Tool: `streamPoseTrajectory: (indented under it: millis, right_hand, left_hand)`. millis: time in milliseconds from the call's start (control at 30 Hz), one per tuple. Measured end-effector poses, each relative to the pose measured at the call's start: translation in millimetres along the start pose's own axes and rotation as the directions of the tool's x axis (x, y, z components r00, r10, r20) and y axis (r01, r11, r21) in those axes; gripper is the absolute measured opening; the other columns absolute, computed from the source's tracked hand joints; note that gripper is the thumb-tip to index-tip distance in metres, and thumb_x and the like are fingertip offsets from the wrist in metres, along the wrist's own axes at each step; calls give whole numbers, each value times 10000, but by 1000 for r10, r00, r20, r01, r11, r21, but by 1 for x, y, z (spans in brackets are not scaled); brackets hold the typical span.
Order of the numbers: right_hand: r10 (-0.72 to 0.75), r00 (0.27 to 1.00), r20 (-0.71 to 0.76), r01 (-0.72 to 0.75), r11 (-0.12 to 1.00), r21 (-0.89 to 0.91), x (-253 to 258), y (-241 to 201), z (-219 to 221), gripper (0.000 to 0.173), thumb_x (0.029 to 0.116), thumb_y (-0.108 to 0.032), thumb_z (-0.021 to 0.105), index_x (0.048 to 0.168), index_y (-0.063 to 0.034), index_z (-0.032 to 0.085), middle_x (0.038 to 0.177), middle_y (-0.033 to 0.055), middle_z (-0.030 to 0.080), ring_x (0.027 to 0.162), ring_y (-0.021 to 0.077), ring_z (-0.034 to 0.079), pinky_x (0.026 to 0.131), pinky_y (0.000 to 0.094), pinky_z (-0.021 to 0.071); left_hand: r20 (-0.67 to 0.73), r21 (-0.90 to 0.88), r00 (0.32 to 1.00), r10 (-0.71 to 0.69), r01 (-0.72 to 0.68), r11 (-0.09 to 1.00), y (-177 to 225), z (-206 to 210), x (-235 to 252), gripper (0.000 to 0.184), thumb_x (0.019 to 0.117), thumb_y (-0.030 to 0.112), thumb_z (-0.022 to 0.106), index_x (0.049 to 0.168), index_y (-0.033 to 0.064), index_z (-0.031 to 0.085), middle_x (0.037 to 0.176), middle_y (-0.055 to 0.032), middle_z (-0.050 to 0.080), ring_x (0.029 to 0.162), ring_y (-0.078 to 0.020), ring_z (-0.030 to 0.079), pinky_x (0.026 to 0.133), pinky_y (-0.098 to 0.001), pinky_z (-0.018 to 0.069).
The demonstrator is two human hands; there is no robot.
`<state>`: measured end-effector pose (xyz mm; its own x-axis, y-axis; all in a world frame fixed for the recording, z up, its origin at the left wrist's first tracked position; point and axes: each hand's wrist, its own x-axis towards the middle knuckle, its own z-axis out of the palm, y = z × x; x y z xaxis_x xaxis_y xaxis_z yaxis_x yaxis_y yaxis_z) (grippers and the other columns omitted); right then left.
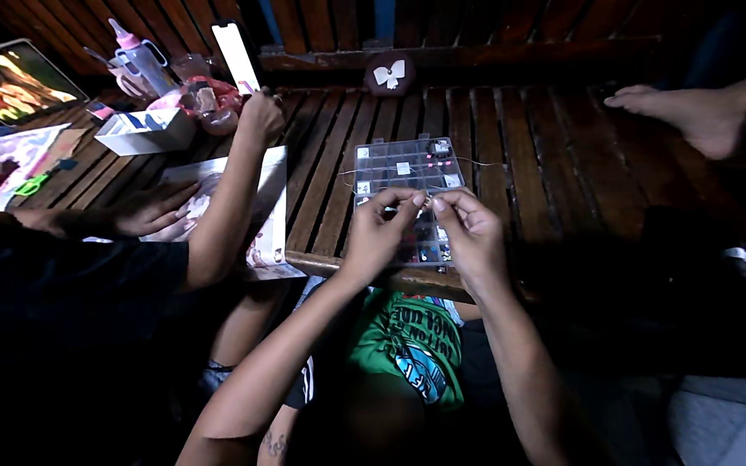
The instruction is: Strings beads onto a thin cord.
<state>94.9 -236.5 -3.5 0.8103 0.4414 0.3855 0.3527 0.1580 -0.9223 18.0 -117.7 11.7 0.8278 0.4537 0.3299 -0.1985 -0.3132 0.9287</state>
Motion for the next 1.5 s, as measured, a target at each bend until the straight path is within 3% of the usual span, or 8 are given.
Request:
streamPoseTrajectory:
  millis: [267, 567, 800, 1067, 1167, 1233, 1367, 1500]
  right_hand:
    - [-116, 993, 11, 116, 974, -194, 3, -4, -2, 144, 1015, -112, 593, 993, 6, 673, 977, 18, 566, 798, -45, 529, 704, 90, 449]
    - [-199, 979, 42, 203, 967, -156, 19, -14, 18, 129, 990, -115, 625, 1014, -5, 687, 970, 4, 589, 804, -61, 542, 714, 85, 454]
    - [-264, 963, 55, 268, 960, -84, 24, -15, 32, 146, 961, -98, 648, 1082, -21, 676, 993, -21, 654, 841, -63, 593, 752, 111, 501]
    - [-412, 908, 82, 420, 885, -201, 28, -23, 37, 187, 950, -118, 675, 1025, 26, 766, 991, 113, 694, 935, 23, 613, 842, 143, 478]
    - [-405, 911, 75, 408, 862, -300, 31, -24, 30, 189, 955, -163, 687, 1015, -6, 775, 979, 108, 701, 918, 67, 625, 849, 210, 498]
    - [-405, 910, 90, 407, 828, -385, 33, -26, 26, 219, 960, -185, 678, 1019, 1, 778, 981, 159, 711, 893, 198, 625, 857, 410, 456]
    - [-393, 909, 140, 399, 722, -565, 37, -29, 21, 225, 959, -172, 646, 988, 6, 781, 972, 206, 722, 891, 359, 638, 865, 580, 407]
    - [-285, 921, 264, 389, 687, -614, 65, -27, 18, 209, 964, -160, 652, 994, 24, 746, 1019, 236, 699, 970, 426, 631, 873, 636, 404]
  left_hand:
    - [111, -133, 989, -99, 113, 985, 2, -7, 2, 171, 1059, 100, 523, 1045, 42, 683, 875, 32, 647, 725, 2, 579, 675, -164, 503]
    - [135, -485, 922, -363, 381, 787, 19, -19, 6, 246, 1100, 201, 441, 1023, 105, 654, 822, 49, 599, 686, -29, 578, 648, -185, 521]
    - [118, -598, 901, -418, 401, 694, 27, -32, 6, 226, 1099, 192, 455, 1066, 77, 646, 875, 24, 625, 734, -49, 615, 718, -208, 558]
    - [18, -582, 927, -376, 315, 749, 32, -38, 7, 211, 1085, 155, 486, 1104, 38, 661, 890, 11, 634, 759, -45, 600, 707, -201, 523]
    - [-24, -495, 962, -271, 224, 839, 29, -35, 12, 194, 1068, 107, 511, 1074, 3, 676, 909, -2, 647, 825, -52, 609, 782, -233, 532]
    - [-88, -332, 979, -182, 143, 932, 28, -35, 16, 144, 1031, 70, 579, 1025, -13, 696, 867, 4, 656, 767, -14, 583, 729, -197, 500]
    - [-149, 24, 985, 84, -81, 996, 18, -29, 24, 86, 971, 25, 660, 977, -46, 708, 815, -37, 650, 681, -6, 559, 641, -169, 484]
    - [-107, 400, 951, 291, -226, 888, 4, -28, 40, 128, 974, 70, 659, 987, -32, 736, 899, -135, 703, 790, -210, 653, 733, -364, 544]
